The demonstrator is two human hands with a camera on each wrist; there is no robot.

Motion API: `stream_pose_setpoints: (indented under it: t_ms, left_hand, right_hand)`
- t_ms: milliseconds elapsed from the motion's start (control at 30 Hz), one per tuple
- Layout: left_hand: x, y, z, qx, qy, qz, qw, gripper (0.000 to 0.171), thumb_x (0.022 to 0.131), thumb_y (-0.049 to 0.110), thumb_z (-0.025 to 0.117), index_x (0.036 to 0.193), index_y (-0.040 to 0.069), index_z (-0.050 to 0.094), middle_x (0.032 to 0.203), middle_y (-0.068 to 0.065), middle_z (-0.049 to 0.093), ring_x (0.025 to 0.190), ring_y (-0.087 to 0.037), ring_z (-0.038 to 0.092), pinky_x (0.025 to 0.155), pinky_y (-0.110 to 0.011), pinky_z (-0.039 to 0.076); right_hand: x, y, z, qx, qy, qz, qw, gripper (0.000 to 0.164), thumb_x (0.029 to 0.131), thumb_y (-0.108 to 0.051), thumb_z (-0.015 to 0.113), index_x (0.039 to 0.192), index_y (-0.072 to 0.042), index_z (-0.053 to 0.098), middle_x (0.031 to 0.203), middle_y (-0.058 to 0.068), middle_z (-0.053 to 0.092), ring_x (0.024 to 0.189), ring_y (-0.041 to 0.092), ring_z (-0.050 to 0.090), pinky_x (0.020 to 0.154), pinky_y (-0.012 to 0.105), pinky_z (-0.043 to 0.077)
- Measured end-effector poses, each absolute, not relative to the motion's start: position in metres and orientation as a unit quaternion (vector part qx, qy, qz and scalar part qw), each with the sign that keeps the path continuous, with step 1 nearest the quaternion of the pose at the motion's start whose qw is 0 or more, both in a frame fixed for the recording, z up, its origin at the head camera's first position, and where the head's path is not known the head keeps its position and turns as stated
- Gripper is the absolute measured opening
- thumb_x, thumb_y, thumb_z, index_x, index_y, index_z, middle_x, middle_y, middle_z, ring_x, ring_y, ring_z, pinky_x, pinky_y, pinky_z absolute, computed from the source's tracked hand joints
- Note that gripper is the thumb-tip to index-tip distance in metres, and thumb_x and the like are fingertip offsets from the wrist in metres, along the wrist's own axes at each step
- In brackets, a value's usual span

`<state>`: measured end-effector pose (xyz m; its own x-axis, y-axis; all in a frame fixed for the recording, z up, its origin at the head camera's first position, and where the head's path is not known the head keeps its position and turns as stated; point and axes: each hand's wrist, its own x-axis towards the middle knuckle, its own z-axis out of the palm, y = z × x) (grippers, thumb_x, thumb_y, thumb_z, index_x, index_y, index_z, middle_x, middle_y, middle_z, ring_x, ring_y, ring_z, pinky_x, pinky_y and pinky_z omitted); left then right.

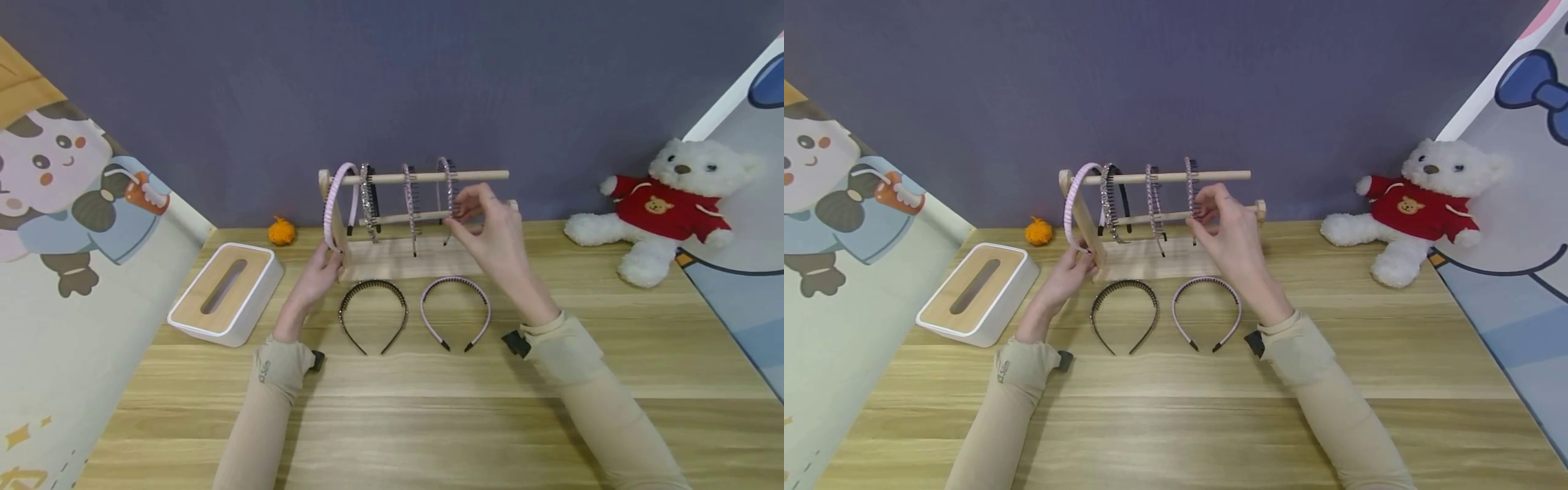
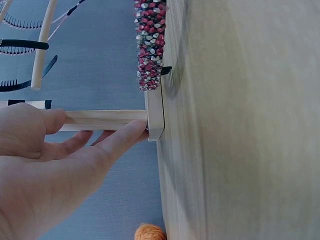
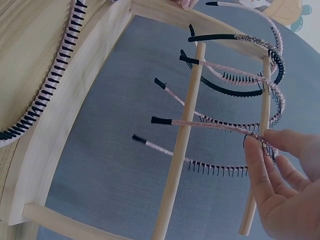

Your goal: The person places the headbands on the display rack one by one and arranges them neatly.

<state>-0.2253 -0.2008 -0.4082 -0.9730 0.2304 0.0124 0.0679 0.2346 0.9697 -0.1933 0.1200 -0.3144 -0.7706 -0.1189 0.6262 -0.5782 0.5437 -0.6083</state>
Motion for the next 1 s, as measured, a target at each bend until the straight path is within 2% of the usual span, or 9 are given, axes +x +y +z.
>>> stream_pose_setpoints:
  t_ms: [300, 633, 733, 867, 1000]
  left_hand:
    - [-0.226, -0.200, -0.409, 0.103, 0.776, 0.619, 0.063, 0.061, 0.116, 0.009, 0.036, 0.172, 0.006, 0.013, 0.104, -0.025, 0.049, 0.075, -0.023, 0.044, 0.064, -0.032, 0.046]
    - [-0.225, -0.200, -0.409, 0.104, 0.779, 0.616, 0.061, 0.061, 0.116, 0.008, 0.036, 0.171, 0.003, 0.013, 0.103, -0.027, 0.049, 0.075, -0.024, 0.043, 0.064, -0.033, 0.046]
    - [-0.226, -0.200, -0.409, 0.100, 0.779, 0.616, 0.062, 0.061, 0.115, 0.008, 0.036, 0.171, 0.003, 0.013, 0.102, -0.028, 0.049, 0.074, -0.023, 0.043, 0.064, -0.033, 0.045]
    - [-0.225, -0.200, -0.409, 0.099, 0.777, 0.618, 0.063, 0.061, 0.115, 0.008, 0.036, 0.171, 0.003, 0.014, 0.100, -0.026, 0.049, 0.074, -0.023, 0.042, 0.064, -0.033, 0.045]
    - [-0.224, -0.200, -0.408, 0.101, 0.779, 0.616, 0.063, 0.060, 0.116, 0.008, 0.037, 0.171, 0.003, 0.013, 0.097, -0.021, 0.049, 0.074, -0.020, 0.043, 0.065, -0.033, 0.046]
  right_hand:
    - [-0.192, 0.119, -0.318, 0.212, -0.832, 0.440, 0.264, 0.030, 0.089, 0.014, 0.078, 0.114, 0.009, 0.062, 0.101, 0.021, 0.072, 0.087, 0.033, 0.072, 0.072, 0.009, 0.053]
    - [-0.185, 0.123, -0.318, 0.193, -0.842, 0.430, 0.265, 0.032, 0.091, 0.007, 0.081, 0.117, 0.007, 0.061, 0.101, 0.019, 0.073, 0.089, 0.032, 0.072, 0.072, 0.013, 0.055]
    - [-0.182, 0.125, -0.318, 0.192, -0.843, 0.427, 0.266, 0.035, 0.091, 0.006, 0.082, 0.119, 0.008, 0.060, 0.103, 0.020, 0.073, 0.090, 0.032, 0.072, 0.073, 0.020, 0.059]
    - [-0.176, 0.127, -0.318, 0.189, -0.845, 0.422, 0.269, 0.037, 0.092, 0.006, 0.081, 0.121, 0.008, 0.059, 0.107, 0.020, 0.073, 0.092, 0.034, 0.073, 0.076, 0.038, 0.064]
    - [-0.172, 0.131, -0.320, 0.178, -0.845, 0.425, 0.272, 0.035, 0.093, 0.007, 0.080, 0.121, 0.007, 0.059, 0.110, 0.018, 0.075, 0.094, 0.034, 0.074, 0.078, 0.042, 0.063]
